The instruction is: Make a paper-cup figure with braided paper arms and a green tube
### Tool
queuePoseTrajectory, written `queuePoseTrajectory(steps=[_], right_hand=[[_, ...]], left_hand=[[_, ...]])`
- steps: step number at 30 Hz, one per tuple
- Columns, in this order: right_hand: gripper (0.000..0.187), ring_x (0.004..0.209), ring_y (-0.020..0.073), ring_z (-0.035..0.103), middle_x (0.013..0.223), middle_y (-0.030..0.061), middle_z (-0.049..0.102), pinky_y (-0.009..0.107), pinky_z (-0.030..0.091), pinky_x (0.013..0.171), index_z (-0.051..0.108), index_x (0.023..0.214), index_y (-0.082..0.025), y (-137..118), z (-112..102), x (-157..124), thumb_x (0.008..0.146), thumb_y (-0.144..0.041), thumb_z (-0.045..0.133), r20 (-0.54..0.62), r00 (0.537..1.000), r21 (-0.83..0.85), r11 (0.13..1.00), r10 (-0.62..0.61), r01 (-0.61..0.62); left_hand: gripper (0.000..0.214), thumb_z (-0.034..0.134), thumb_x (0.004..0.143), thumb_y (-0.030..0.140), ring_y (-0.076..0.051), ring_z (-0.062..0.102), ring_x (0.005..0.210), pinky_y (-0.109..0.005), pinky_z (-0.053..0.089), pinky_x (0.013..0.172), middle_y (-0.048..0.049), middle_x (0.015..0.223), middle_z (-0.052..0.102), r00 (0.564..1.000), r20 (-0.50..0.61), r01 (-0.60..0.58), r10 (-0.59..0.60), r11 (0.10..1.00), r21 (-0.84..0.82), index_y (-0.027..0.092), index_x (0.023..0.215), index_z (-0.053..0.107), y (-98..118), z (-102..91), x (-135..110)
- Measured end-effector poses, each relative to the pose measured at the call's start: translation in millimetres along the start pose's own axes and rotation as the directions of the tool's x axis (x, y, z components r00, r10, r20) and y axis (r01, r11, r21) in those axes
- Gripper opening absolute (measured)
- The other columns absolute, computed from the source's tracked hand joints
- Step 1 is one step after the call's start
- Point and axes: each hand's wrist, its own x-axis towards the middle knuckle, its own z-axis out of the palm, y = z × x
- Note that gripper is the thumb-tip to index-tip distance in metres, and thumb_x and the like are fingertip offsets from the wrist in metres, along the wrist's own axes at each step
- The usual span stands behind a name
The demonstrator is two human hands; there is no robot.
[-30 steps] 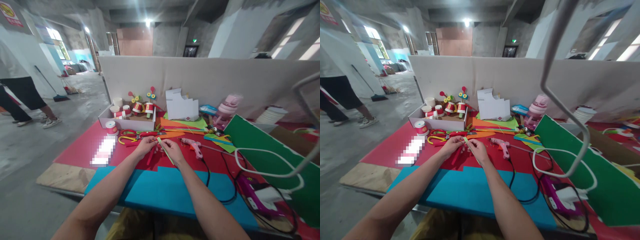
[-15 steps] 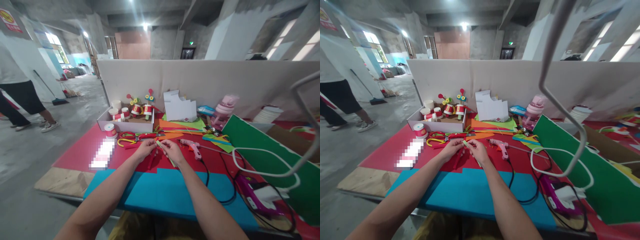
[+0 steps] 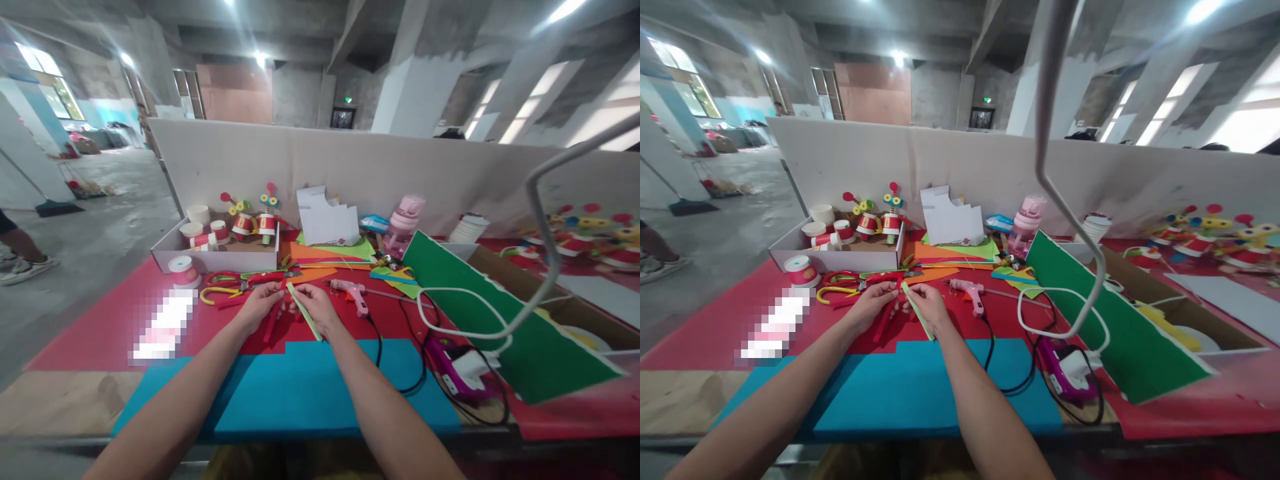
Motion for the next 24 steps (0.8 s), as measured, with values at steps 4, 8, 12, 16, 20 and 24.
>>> queuePoseTrajectory(steps=[4, 8, 12, 16, 20, 24], right_hand=[[0.04, 0.048, 0.0115, 0.06, 0.056, -0.0023, 0.063, 0.026, 0.053, 0.054, 0.063, 0.08, -0.018, 2.7, -2.7, 2.0, 0.062, -0.052, 0.075, -0.019, 1.0, -0.069, 0.998, -0.006, 0.005], [0.031, 0.053, 0.0123, 0.059, 0.06, -0.0004, 0.065, 0.023, 0.047, 0.051, 0.064, 0.073, -0.018, 4.9, -6.5, 2.9, 0.068, -0.048, 0.071, -0.048, 0.992, -0.374, 0.923, -0.12, 0.093], [0.025, 0.055, 0.0129, 0.059, 0.06, 0.0008, 0.066, 0.022, 0.043, 0.052, 0.065, 0.067, -0.019, 10.1, -7.0, 4.5, 0.073, -0.043, 0.069, -0.004, 0.984, -0.554, 0.819, -0.18, 0.148], [0.025, 0.053, 0.0129, 0.058, 0.062, 0.0008, 0.068, 0.022, 0.043, 0.049, 0.067, 0.07, -0.018, 10.7, -9.5, 4.2, 0.07, -0.044, 0.069, -0.034, 0.991, -0.436, 0.894, -0.129, 0.101], [0.029, 0.049, 0.0117, 0.057, 0.066, 0.0015, 0.07, 0.022, 0.044, 0.045, 0.068, 0.075, -0.018, 6.5, -13.0, 2.1, 0.067, -0.045, 0.071, -0.035, 0.999, -0.247, 0.969, -0.001, -0.008], [0.03, 0.05, 0.0113, 0.06, 0.07, 0.0022, 0.071, 0.023, 0.05, 0.05, 0.066, 0.076, -0.016, 8.9, -9.4, 2.6, 0.063, -0.042, 0.075, -0.062, 0.998, -0.138, 0.99, 0.033, -0.041]], left_hand=[[0.029, 0.067, 0.074, 0.041, -0.01, 0.054, 0.044, -0.021, 0.044, 0.045, 0.0004, 0.055, 0.062, 1.0, 0.01, 0.015, -0.015, 1.0, 0.001, 0.016, 0.077, 0.052, 1.8, 1.2, -1.5], [0.028, 0.068, 0.073, 0.038, -0.01, 0.052, 0.042, -0.02, 0.042, 0.043, 0.0021, 0.054, 0.061, 0.997, -0.077, -0.016, 0.014, 1.0, -0.017, 0.018, 0.08, 0.051, 1.5, -1.1, -0.1], [0.028, 0.067, 0.074, 0.041, -0.009, 0.053, 0.044, -0.02, 0.043, 0.045, 0.0013, 0.058, 0.062, 0.993, -0.114, -0.001, -0.003, 0.999, -0.042, 0.017, 0.08, 0.053, 0.9, -4.4, 3.4], [0.028, 0.068, 0.072, 0.039, -0.009, 0.05, 0.041, -0.02, 0.041, 0.042, 0.0025, 0.054, 0.06, 0.991, -0.132, -0.012, 0.007, 0.999, -0.036, 0.017, 0.078, 0.052, 1.5, -5.9, 4.2], [0.026, 0.068, 0.071, 0.035, -0.01, 0.052, 0.042, -0.02, 0.041, 0.042, 0.0025, 0.054, 0.06, 0.989, -0.145, 0.017, -0.025, 0.998, -0.06, 0.018, 0.076, 0.05, 4.6, -5.9, 0.9], [0.025, 0.068, 0.071, 0.034, -0.01, 0.053, 0.043, -0.02, 0.041, 0.043, 0.0014, 0.053, 0.06, 0.994, -0.107, 0.028, -0.033, 0.998, -0.047, 0.017, 0.074, 0.05, 6.8, -4.3, -1.9]])
